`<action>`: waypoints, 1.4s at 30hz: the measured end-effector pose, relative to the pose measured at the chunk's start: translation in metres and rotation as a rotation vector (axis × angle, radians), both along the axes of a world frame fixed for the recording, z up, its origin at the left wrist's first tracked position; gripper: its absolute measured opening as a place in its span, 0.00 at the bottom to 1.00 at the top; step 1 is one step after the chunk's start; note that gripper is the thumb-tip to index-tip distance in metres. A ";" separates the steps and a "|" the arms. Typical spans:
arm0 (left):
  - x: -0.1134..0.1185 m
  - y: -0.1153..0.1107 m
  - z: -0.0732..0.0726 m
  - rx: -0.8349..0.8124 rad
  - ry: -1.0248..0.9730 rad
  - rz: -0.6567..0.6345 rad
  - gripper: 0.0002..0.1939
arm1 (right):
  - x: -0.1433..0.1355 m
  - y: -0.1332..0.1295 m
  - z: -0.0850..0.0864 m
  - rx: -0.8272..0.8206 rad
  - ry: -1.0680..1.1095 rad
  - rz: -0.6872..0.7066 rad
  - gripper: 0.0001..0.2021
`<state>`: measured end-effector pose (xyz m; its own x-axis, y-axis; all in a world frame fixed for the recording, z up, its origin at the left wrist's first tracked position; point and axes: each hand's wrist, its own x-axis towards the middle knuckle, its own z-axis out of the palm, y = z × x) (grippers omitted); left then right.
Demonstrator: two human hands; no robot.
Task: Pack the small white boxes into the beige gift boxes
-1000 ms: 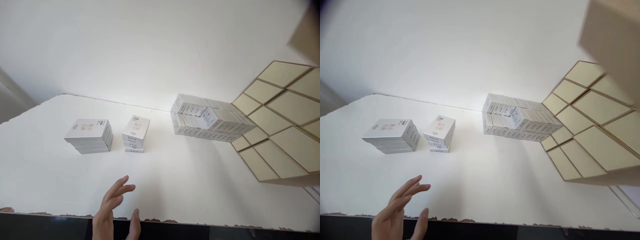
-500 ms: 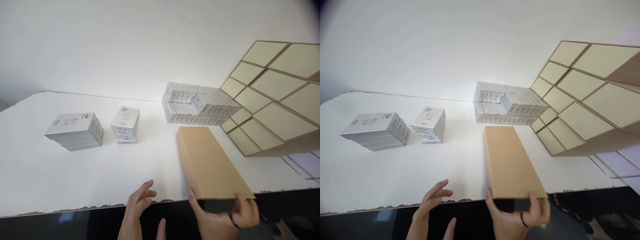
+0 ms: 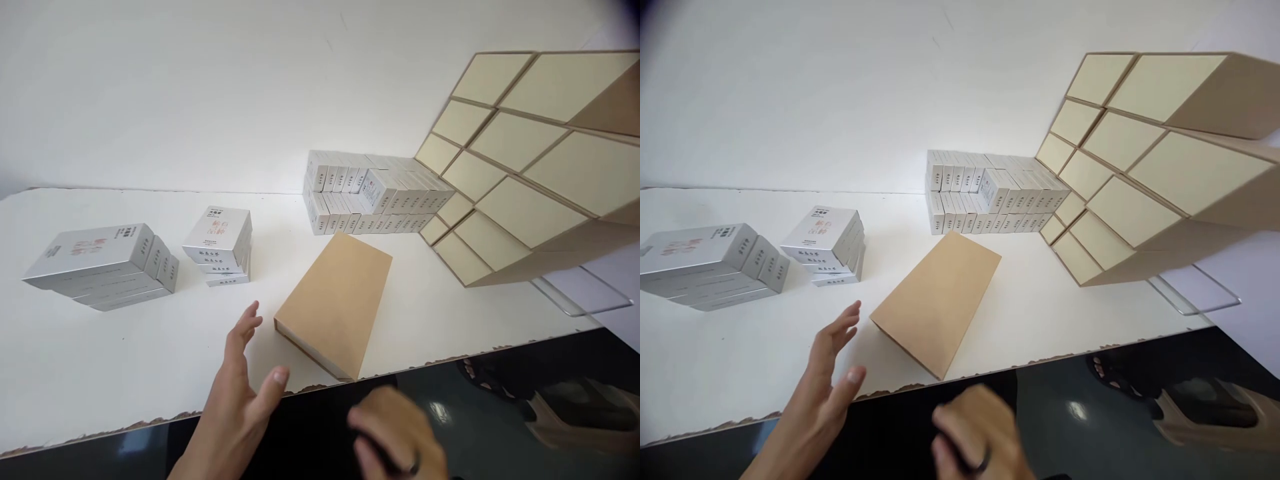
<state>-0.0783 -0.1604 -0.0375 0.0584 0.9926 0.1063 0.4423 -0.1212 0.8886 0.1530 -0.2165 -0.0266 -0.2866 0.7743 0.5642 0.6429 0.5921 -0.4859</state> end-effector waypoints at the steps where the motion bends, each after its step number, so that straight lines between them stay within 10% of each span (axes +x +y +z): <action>1: 0.004 -0.003 -0.002 0.029 -0.023 0.022 0.35 | 0.018 0.015 0.006 -0.025 0.029 -0.080 0.17; 4: 0.029 -0.013 -0.010 0.207 -0.036 0.060 0.51 | 0.068 0.075 0.016 -0.317 0.292 -0.371 0.22; 6: 0.048 -0.016 -0.013 0.271 -0.008 0.054 0.56 | 0.089 0.115 0.018 -0.482 0.414 -0.354 0.38; 10: 0.061 -0.011 -0.010 0.116 0.022 0.070 0.50 | 0.101 0.155 0.023 -0.708 0.409 -0.155 0.37; 15: 0.016 0.001 0.001 0.003 0.093 0.002 0.46 | 0.097 0.118 0.015 -0.728 0.417 -0.145 0.38; 21: -0.030 0.000 0.018 -0.050 0.113 -0.085 0.16 | 0.072 0.048 -0.013 -0.605 0.336 -0.632 0.34; 33: 0.014 -0.027 -0.009 0.039 0.111 0.216 0.11 | 0.024 0.036 -0.014 -0.544 0.337 -0.925 0.39; 42: 0.018 -0.019 -0.005 -0.035 0.000 0.200 0.10 | 0.032 0.032 -0.022 -0.517 0.392 -0.895 0.40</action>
<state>-0.0607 -0.1799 -0.0426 -0.1403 0.9875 0.0714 0.4544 0.0001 0.8908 0.1849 -0.1846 -0.0485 0.6231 0.7810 0.0423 0.4849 -0.3433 -0.8043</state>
